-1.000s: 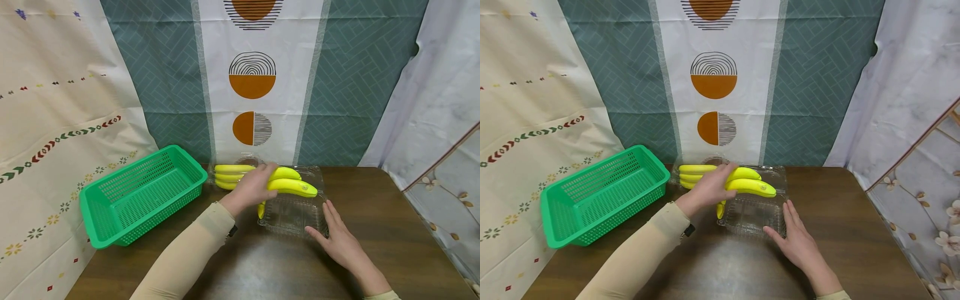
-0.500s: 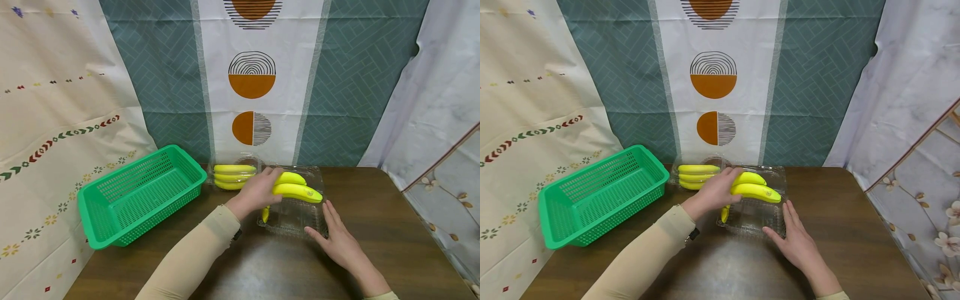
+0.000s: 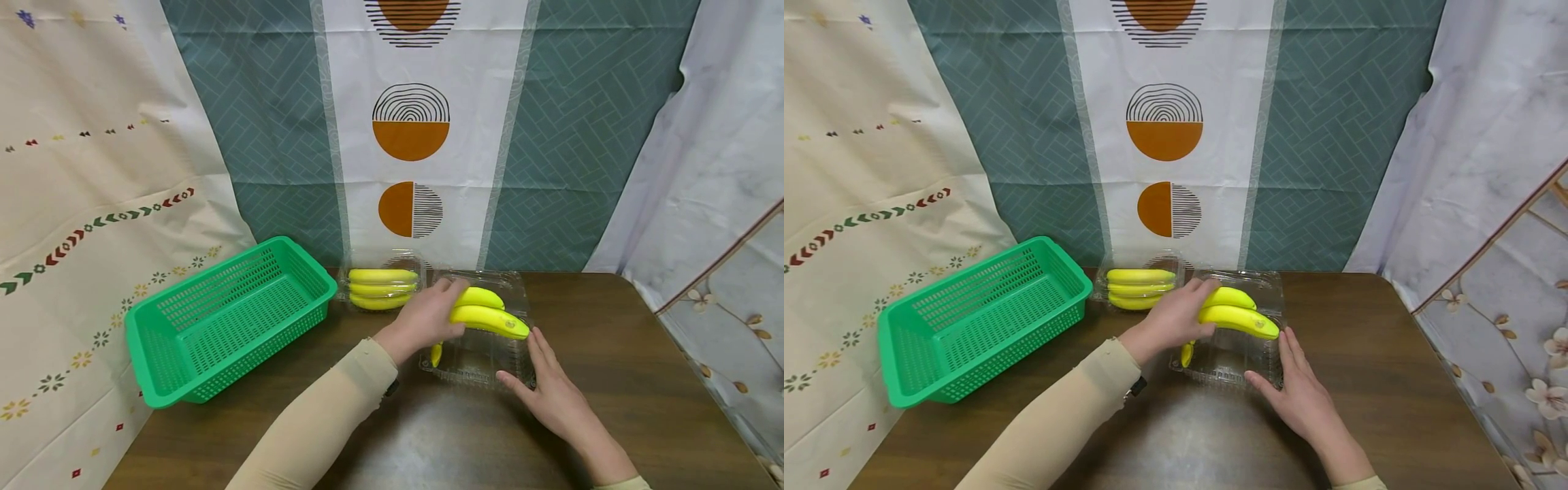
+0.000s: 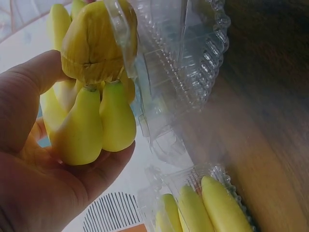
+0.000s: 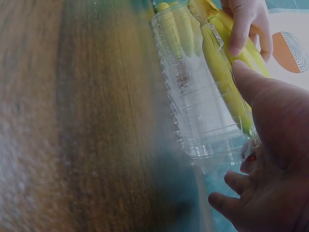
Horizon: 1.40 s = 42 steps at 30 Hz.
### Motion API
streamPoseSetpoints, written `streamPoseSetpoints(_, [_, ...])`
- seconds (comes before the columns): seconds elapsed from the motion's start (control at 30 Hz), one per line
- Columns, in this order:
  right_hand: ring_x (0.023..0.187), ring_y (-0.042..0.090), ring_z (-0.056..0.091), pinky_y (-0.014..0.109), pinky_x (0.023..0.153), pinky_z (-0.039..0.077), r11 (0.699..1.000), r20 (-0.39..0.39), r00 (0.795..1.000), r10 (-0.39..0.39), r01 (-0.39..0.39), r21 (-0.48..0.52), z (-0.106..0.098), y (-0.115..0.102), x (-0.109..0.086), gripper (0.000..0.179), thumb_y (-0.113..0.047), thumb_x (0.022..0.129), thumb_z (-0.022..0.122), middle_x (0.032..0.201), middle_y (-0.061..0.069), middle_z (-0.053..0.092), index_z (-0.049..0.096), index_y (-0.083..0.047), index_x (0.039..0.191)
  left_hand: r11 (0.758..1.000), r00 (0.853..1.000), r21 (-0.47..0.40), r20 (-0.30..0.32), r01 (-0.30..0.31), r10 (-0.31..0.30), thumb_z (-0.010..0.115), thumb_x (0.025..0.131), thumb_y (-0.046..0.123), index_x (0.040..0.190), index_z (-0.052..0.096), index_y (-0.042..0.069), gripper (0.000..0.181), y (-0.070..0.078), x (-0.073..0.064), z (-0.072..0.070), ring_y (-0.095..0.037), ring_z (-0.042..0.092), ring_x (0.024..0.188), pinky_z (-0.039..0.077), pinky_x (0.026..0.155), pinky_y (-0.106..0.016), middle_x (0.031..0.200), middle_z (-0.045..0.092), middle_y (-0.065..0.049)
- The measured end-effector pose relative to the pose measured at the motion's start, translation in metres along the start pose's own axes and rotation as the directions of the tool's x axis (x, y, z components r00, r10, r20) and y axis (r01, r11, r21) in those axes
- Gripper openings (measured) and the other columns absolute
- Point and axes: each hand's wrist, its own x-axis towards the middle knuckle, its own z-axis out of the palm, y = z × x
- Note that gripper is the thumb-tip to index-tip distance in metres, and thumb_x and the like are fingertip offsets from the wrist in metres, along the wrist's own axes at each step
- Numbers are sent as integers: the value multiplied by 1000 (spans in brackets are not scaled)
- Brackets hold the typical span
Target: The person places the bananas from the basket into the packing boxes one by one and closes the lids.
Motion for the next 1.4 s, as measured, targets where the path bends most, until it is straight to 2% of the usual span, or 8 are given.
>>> streamPoseSetpoints(0.33, [155,64,27,84,106,40,1000,8,1000,13,-13,5,0,-1,-1,120,-72,104,62,183,24,-8,-2,1,175,1000,1000,10,6,-18,18,85,97,31,165,45,17,80,3,1,5,-17,59,96,54,80,-34,136,63,-8])
streamPoseSetpoints(0.7, [150,65,36,82,103,44,999,-3,999,34,-34,4,-1,0,0,125,-75,100,65,182,27,-2,-6,-5,176,1000,999,21,36,-22,21,86,97,32,164,46,18,80,3,2,10,-18,61,103,56,88,-37,134,65,-6])
streamPoseSetpoints(0.97, [151,64,35,83,104,43,999,8,999,48,-48,2,-2,-2,3,128,-77,99,66,181,28,-1,-6,-5,176,999,998,47,59,-27,24,85,98,34,162,47,18,76,2,1,17,-20,60,114,55,95,-37,133,66,-4])
streamPoseSetpoints(1.4, [151,64,36,83,104,43,1000,-11,1000,23,-23,15,-3,-2,2,125,-74,99,69,181,29,3,0,-4,177,989,997,128,50,-69,63,85,98,36,161,49,16,76,3,1,25,-22,59,115,53,94,-35,130,67,-4])
